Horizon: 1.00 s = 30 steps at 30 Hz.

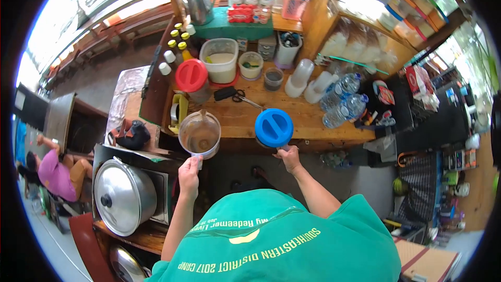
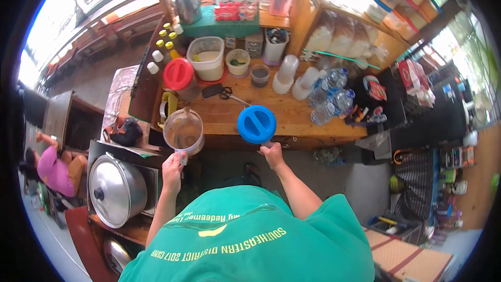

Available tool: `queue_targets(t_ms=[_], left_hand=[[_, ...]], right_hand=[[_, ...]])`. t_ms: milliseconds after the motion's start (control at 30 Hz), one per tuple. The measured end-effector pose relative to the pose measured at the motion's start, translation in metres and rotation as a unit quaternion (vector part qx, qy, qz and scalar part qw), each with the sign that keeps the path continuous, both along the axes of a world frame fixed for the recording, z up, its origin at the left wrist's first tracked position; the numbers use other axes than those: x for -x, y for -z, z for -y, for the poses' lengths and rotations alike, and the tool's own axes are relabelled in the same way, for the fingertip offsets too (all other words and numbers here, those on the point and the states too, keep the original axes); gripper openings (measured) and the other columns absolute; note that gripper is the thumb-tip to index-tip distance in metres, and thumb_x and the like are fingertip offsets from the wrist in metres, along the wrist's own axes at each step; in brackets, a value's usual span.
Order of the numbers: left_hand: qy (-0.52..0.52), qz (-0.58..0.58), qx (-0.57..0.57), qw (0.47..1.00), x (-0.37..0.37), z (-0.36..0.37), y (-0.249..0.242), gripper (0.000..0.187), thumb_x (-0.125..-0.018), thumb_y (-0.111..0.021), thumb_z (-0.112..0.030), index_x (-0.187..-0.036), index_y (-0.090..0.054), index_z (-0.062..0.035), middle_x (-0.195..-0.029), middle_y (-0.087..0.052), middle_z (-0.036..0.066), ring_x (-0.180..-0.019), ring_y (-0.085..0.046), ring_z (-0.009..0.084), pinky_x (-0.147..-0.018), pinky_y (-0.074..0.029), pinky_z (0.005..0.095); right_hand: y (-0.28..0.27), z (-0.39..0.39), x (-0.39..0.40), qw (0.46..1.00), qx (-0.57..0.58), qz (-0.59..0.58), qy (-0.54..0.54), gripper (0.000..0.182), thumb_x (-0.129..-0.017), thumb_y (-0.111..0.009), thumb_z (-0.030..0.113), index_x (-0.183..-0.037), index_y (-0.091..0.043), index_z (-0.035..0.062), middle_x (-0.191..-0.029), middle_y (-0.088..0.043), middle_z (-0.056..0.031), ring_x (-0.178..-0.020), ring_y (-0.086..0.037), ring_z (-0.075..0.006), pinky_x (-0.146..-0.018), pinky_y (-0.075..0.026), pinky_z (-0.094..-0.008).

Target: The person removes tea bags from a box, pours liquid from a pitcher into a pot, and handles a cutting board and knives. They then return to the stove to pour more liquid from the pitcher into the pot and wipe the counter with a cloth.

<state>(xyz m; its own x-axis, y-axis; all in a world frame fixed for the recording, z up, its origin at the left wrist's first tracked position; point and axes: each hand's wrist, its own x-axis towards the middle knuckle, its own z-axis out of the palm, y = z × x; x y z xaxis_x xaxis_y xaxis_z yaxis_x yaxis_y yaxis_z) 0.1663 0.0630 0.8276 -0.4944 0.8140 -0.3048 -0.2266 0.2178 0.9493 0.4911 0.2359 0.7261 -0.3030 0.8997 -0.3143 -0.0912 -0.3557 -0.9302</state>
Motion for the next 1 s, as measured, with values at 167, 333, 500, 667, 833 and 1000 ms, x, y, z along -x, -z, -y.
queue_targets(t_ms=[167, 333, 500, 667, 833, 1000], left_hand=[[0.134, -0.011, 0.003, 0.991, -0.035, -0.06, 0.025, 0.029, -0.103, -0.052, -0.026, -0.099, -0.068, -0.0016, -0.083, -0.057, -0.005, -0.071, -0.044, 0.0039, -0.064, -0.034, 0.0207], [0.232, 0.005, -0.01, 0.973, -0.094, -0.118, 0.056, 0.03, -0.103, -0.052, -0.024, -0.092, -0.066, 0.0003, -0.079, -0.053, -0.005, -0.073, -0.043, 0.0063, -0.068, -0.037, 0.0237], [0.227, 0.009, -0.012, 0.974, -0.145, -0.16, 0.1, 0.033, -0.105, -0.048, -0.029, -0.099, -0.066, -0.0012, -0.084, -0.057, -0.003, -0.076, -0.047, 0.0075, -0.069, -0.039, 0.0241], [0.184, -0.116, 0.003, 0.976, -0.179, -0.193, 0.103, 0.033, -0.102, -0.052, -0.032, -0.104, -0.067, -0.0032, -0.095, -0.063, 0.0, -0.089, -0.055, 0.0124, -0.081, -0.045, 0.0295], [0.127, -0.362, -0.217, 0.897, -0.155, -0.228, 0.18, 0.035, -0.1, -0.049, -0.028, -0.121, -0.06, -0.0025, -0.112, -0.063, 0.012, -0.105, -0.06, 0.0254, -0.09, -0.048, 0.0358], [0.073, -0.646, 0.012, 0.76, -0.162, -0.178, 0.215, 0.038, -0.101, -0.045, -0.016, -0.137, -0.051, -0.0068, -0.123, -0.059, 0.02, -0.106, -0.062, 0.0368, -0.085, -0.052, 0.0421]], right_hand=[[-0.018, 0.06, -0.045, 0.992, 0.005, 0.007, 0.129, 0.011, -0.079, -0.056, 0.001, -0.071, -0.063, 0.0028, -0.071, -0.059, -0.0019, -0.065, -0.057, -0.0118, -0.073, -0.059, -0.0368], [-0.03, 0.124, -0.104, 0.968, 0.015, -0.002, 0.251, 0.011, -0.078, -0.057, 0.002, -0.069, -0.064, 0.0002, -0.07, -0.062, -0.0033, -0.062, -0.059, -0.0131, -0.066, -0.056, -0.0323], [-0.023, 0.185, -0.171, 0.927, 0.022, -0.019, 0.375, 0.012, -0.077, -0.058, 0.002, -0.067, -0.063, -0.0011, -0.066, -0.062, -0.0046, -0.058, -0.059, -0.014, -0.067, -0.058, -0.0344], [-0.021, 0.226, -0.246, 0.873, 0.004, -0.017, 0.488, 0.013, -0.077, -0.058, 0.001, -0.065, -0.063, -0.0012, -0.063, -0.061, -0.0049, -0.055, -0.058, -0.0136, -0.066, -0.057, -0.0342], [-0.028, 0.252, -0.341, 0.835, 0.014, -0.021, 0.55, 0.012, -0.076, -0.058, 0.001, -0.065, -0.062, -0.0011, -0.063, -0.06, -0.0043, -0.057, -0.057, -0.0144, -0.063, -0.054, -0.0331], [-0.014, 0.273, -0.448, 0.818, -0.017, 0.018, 0.574, 0.017, -0.085, -0.065, 0.01, -0.07, -0.063, 0.0026, -0.069, -0.059, -0.0021, -0.06, -0.056, -0.0109, -0.069, -0.058, -0.0354]])
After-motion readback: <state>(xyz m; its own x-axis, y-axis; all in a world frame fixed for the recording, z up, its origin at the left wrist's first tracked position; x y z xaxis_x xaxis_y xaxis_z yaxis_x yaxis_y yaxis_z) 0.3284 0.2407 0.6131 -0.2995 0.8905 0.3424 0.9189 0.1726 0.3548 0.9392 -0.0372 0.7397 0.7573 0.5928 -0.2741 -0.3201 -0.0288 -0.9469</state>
